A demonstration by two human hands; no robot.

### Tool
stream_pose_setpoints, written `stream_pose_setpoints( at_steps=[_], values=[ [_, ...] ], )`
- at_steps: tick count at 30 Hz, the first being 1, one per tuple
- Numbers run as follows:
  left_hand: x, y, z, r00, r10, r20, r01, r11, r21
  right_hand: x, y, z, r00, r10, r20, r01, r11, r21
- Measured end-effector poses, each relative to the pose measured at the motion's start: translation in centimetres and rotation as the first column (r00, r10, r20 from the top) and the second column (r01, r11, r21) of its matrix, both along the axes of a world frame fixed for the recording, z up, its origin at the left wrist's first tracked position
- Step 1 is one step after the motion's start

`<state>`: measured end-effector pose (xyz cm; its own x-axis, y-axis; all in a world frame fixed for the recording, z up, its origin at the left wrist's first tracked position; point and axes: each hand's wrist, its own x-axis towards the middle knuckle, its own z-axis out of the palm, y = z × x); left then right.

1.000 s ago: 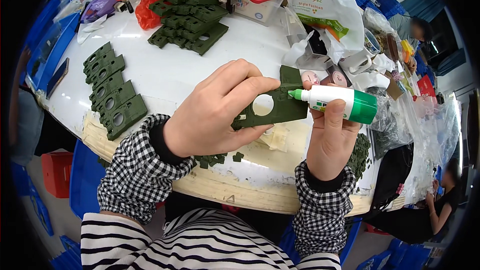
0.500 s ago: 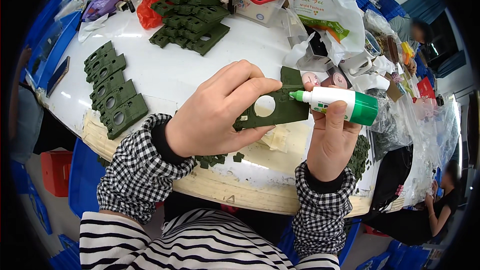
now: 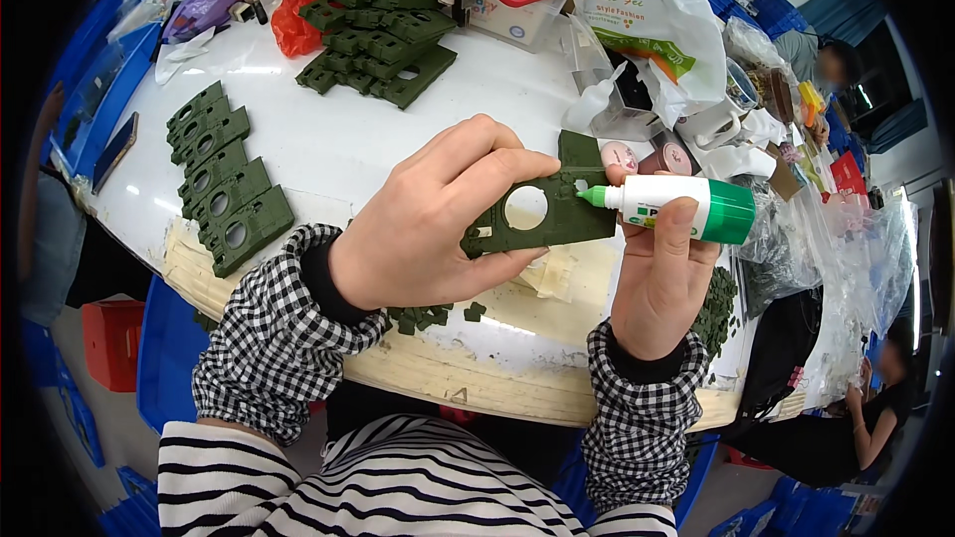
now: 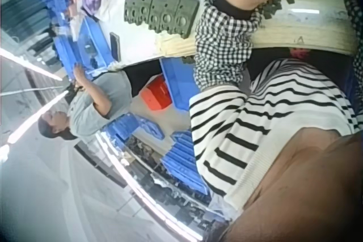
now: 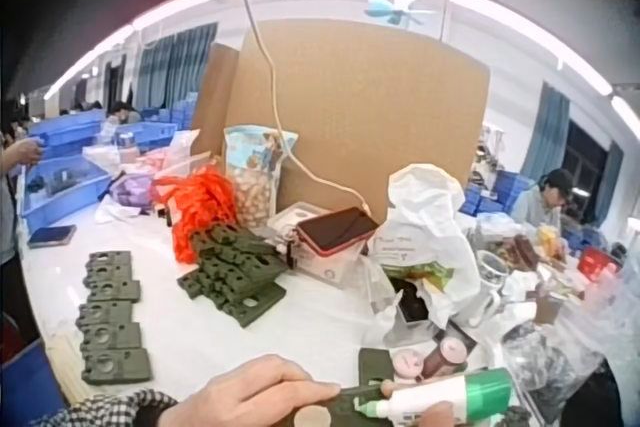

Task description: Applying glue to toy tank components and assembling them on a production table.

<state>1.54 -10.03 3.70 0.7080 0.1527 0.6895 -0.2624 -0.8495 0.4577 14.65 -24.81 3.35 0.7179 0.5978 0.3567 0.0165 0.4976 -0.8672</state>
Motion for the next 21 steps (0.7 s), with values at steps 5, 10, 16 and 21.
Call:
stream_pose_setpoints(
  at_steps=[5, 10, 16, 21],
  values=[
    [0.06, -0.07, 0.02, 1.0, -0.003, 0.005, 0.003, 1.0, -0.008, -0.11, 0.05, 0.02, 1.0, -0.002, 0.013, 0.002, 0.999, 0.039],
    [-0.02, 0.0, -0.02, 1.0, 0.002, 0.005, -0.002, 1.0, 0.002, -0.03, 0.07, -0.18, 0.999, 0.01, 0.033, -0.011, 0.999, 0.033],
    [0.09, -0.02, 0.07, 1.0, -0.005, 0.007, 0.005, 1.0, -0.008, -0.03, 0.14, -0.06, 1.0, 0.001, -0.002, -0.001, 0.999, 0.038],
    [0.04, 0.04, -0.05, 1.0, 0.002, 0.004, -0.001, 1.0, -0.007, 0.27, 0.1, -0.4, 1.0, 0.003, 0.014, -0.003, 1.0, -0.026]
  ],
)
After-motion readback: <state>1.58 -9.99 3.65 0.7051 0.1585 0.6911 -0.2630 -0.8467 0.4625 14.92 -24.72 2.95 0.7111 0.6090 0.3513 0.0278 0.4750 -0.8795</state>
